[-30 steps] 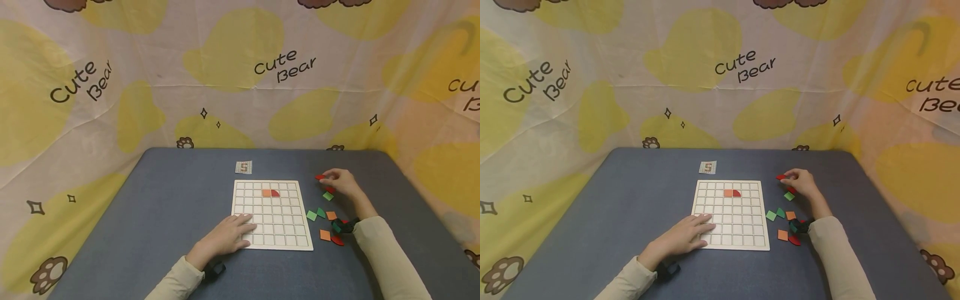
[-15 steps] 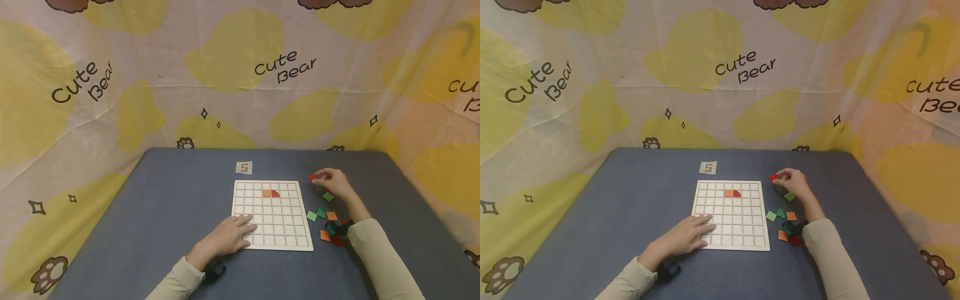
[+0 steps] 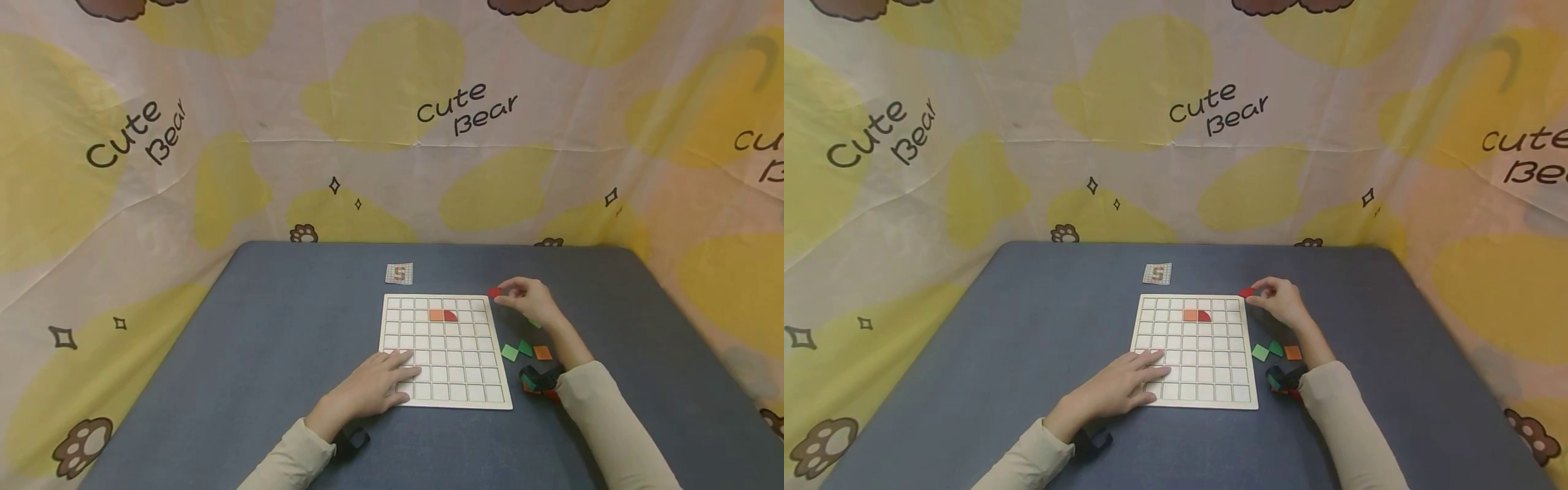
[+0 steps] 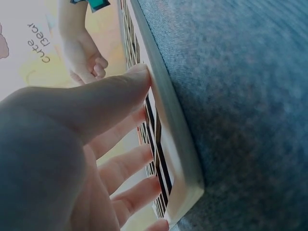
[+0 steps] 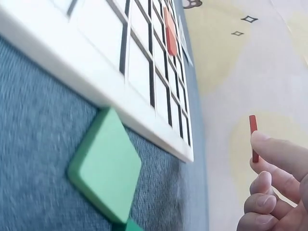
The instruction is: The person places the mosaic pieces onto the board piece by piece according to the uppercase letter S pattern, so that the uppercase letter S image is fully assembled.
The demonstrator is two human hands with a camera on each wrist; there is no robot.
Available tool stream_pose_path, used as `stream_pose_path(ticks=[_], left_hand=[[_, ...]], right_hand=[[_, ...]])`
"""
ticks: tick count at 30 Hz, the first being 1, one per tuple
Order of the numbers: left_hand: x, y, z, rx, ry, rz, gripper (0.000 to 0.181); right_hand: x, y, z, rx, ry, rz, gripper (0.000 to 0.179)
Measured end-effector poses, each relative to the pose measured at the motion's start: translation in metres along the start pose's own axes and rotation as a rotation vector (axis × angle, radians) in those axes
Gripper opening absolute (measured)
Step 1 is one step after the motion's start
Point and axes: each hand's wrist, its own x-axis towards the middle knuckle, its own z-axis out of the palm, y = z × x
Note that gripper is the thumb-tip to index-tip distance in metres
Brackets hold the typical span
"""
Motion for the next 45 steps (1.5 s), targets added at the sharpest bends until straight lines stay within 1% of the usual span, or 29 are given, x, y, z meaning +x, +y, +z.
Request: stream_pose_path(ticks=[5,11,20,30,36,45], left_hand=[[0.000,0.000,0.000,-0.006,-0.002,-0.004,0.048],[0.000,0.001,-0.001,-0.012,-0.004,-0.009,0.048],[-0.001,0.001,-0.002,0.002,0.023,0.004,0.048],[-0.001,0.001,-0.001,-0.001,0.023,0.001,0.047],[0.000,0.000,-0.001,0.008,0.022,0.002,0.048],[-0.001,0.002,-0.002,0.005,0.035,0.008,0.047]], right_hand=[[0.001,-0.006,0.007,-0.001,0.003,0.004,0.033],[0.001,-0.010,0.015,0.013,-0.025,-0.010,0.032],[0.003,-0.014,0.025,0.018,-0.039,-0.019,0.032],[0.001,-0.023,0.036,0.036,-0.068,-0.023,0.032],[0.002,-0.026,0.042,0.050,-0.091,-0.040,0.031],[0.003,-0.034,0.051,0.101,-0.111,-0.058,0.030]])
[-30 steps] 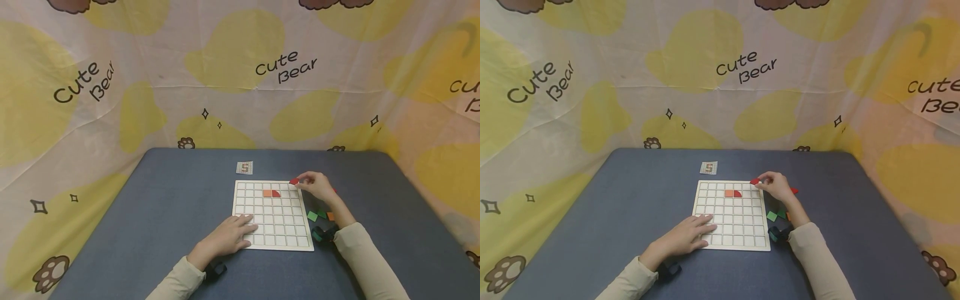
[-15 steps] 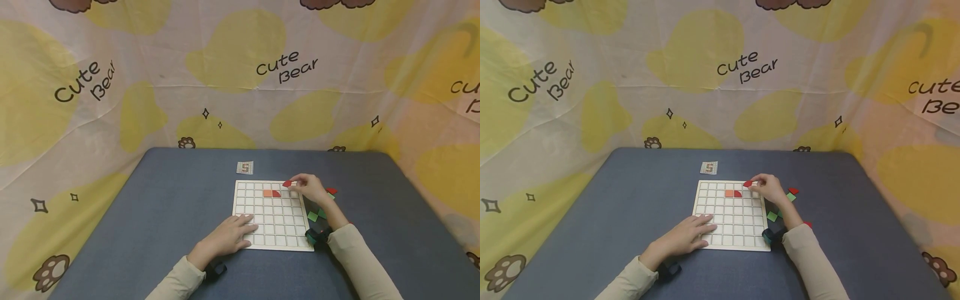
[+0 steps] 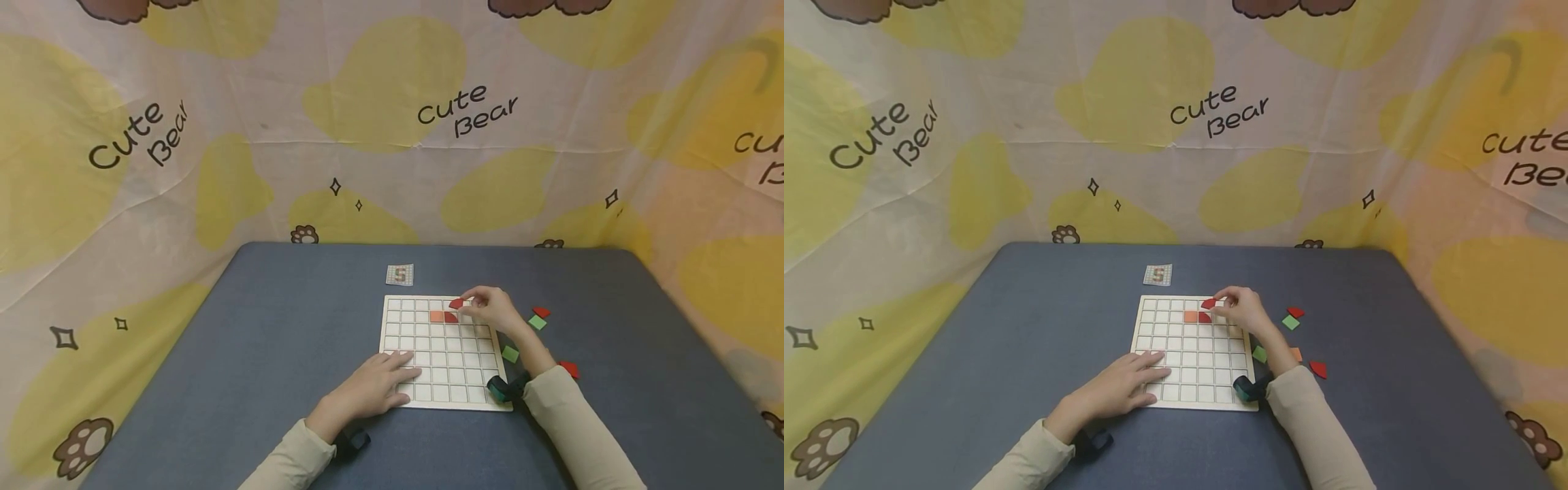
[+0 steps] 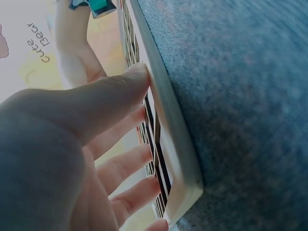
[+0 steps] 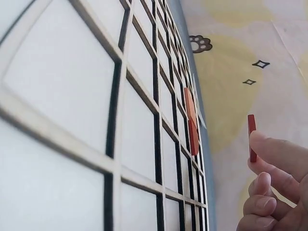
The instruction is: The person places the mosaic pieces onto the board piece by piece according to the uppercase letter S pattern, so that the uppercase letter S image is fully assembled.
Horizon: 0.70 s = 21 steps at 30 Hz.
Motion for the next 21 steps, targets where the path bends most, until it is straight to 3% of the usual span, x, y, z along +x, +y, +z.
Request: stream_pose_path(ticks=[21], left_hand=[[0.000,0.001,0.000,-0.006,0.005,-0.004,0.047]], right_hand=[[0.009,-0.013,0.026,0.019,-0.023,0.035,0.028]])
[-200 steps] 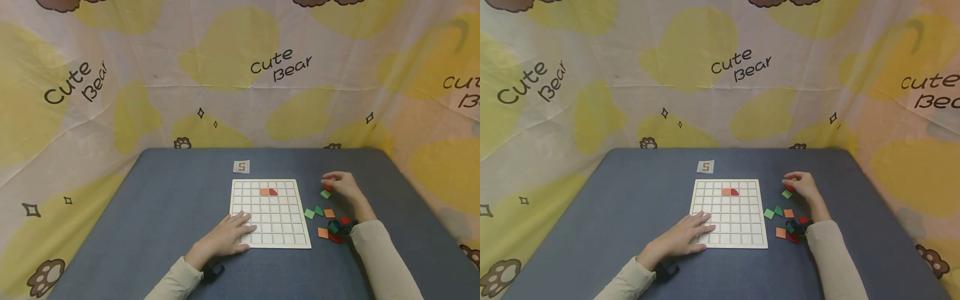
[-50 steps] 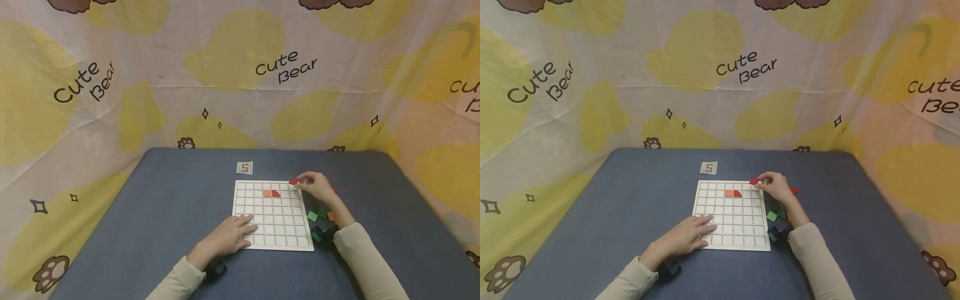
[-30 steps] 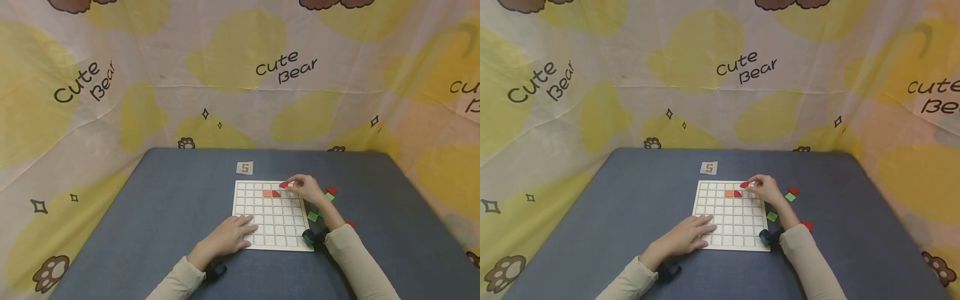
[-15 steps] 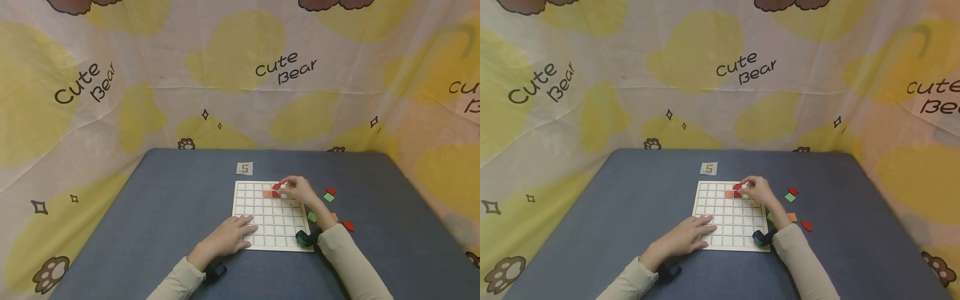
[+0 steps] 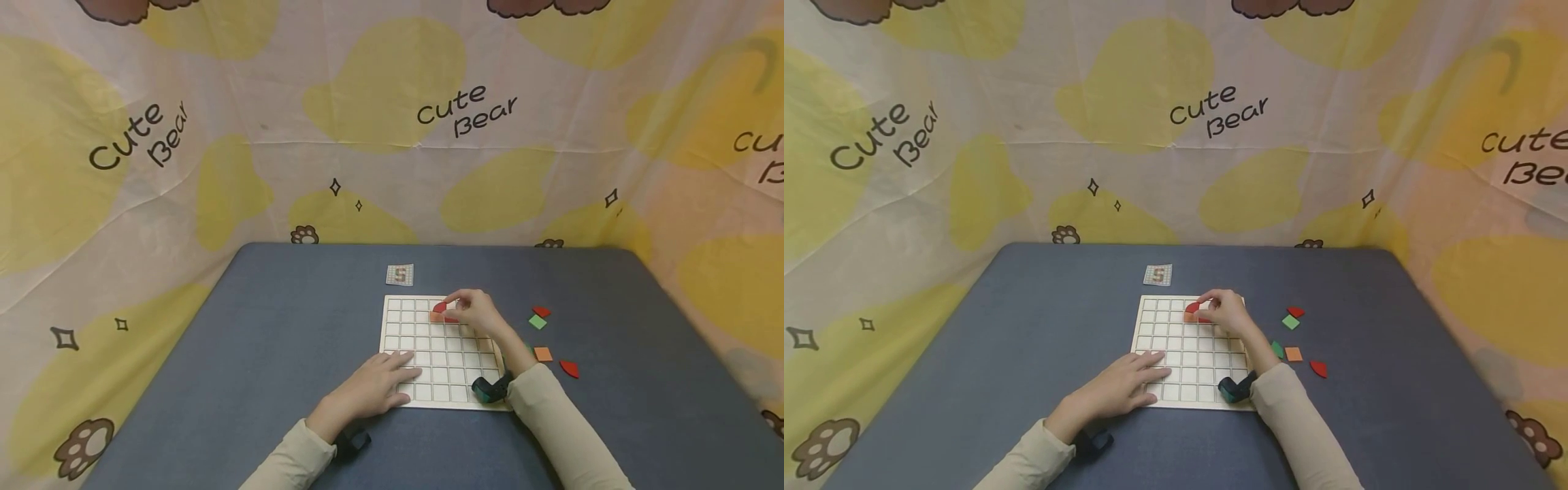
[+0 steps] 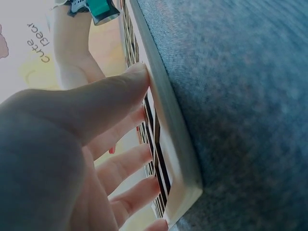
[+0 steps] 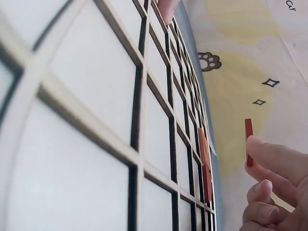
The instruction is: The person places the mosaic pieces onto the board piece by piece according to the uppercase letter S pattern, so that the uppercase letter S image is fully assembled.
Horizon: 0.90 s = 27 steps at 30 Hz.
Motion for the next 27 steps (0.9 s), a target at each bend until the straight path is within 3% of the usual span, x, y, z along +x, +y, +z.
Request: stream_pose_path(ticks=[12,19,27], left_hand=[[-0.001,0.002,-0.001,0.025,-0.005,-0.023,0.047],[-0.001,0.002,-0.001,0.070,0.015,0.002,0.046],[-0.001,0.002,-0.002,0.044,0.004,0.000,0.046]], right_hand=[[0.007,-0.008,0.015,-0.019,-0.034,0.024,0.031],[0.009,-0.008,0.023,-0.071,-0.036,0.035,0.028],[0.012,-0.011,0.027,-0.131,-0.030,0.030,0.026]])
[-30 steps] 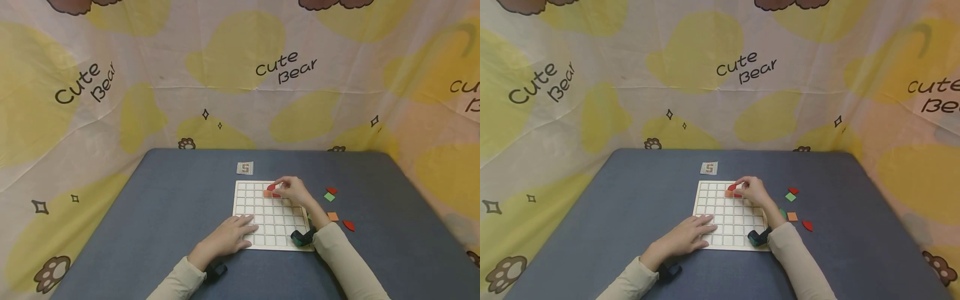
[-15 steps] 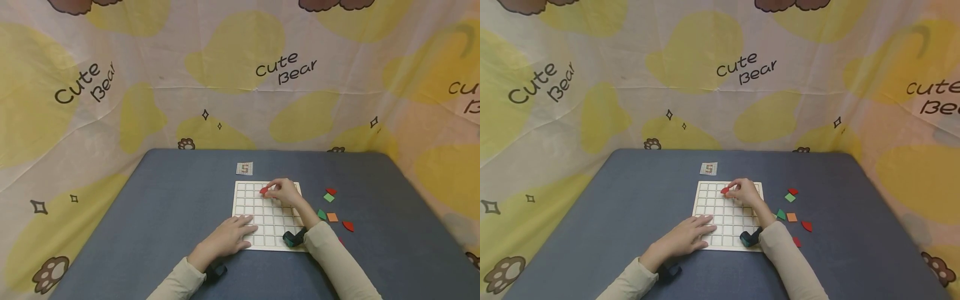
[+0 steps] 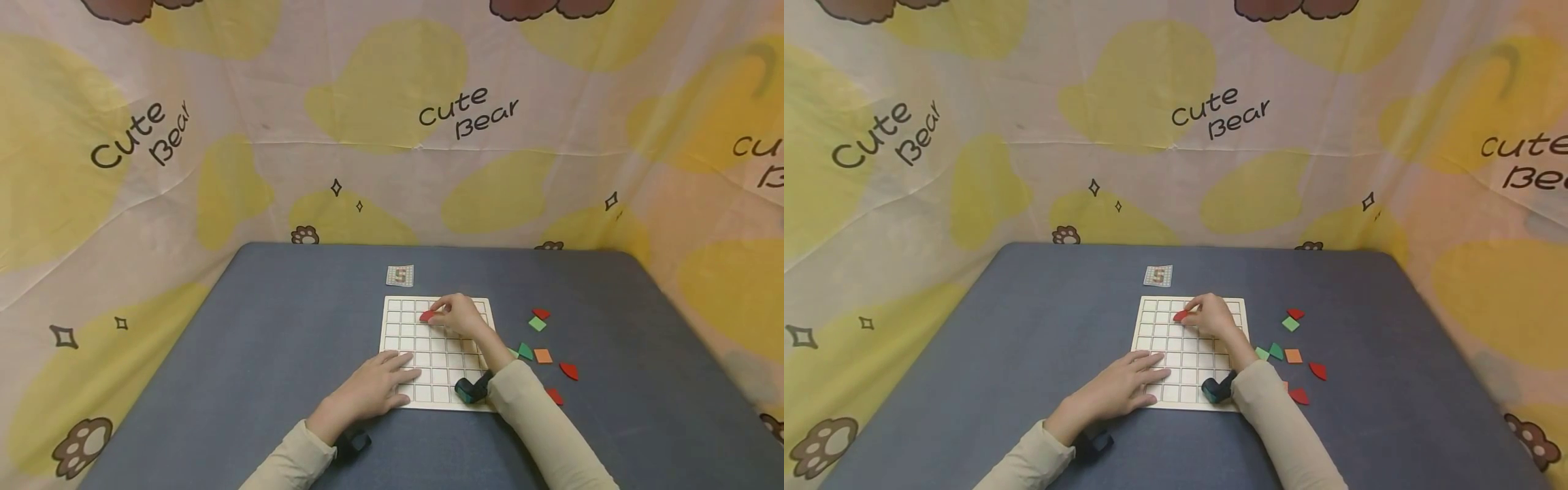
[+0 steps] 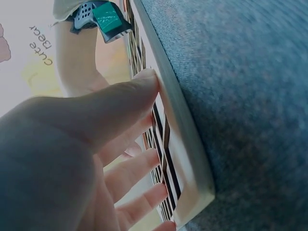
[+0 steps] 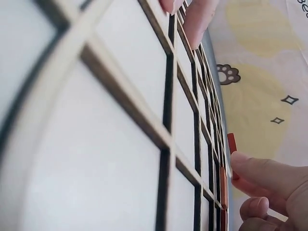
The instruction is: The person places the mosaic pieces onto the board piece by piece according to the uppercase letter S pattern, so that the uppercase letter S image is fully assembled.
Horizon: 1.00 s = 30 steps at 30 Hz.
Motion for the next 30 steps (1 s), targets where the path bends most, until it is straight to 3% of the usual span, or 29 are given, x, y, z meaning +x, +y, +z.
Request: stream_pose_path(ticks=[17,30], left_hand=[[0.0011,0.0004,-0.0005,-0.021,-0.030,-0.029,0.047],[0.0006,0.0008,-0.0006,-0.016,-0.020,-0.023,0.047]], right_hand=[[0.0043,-0.0074,0.0045,-0.073,0.002,0.046,0.026],[0.0072,-0.0095,0.0063,-0.092,0.020,0.074,0.028]])
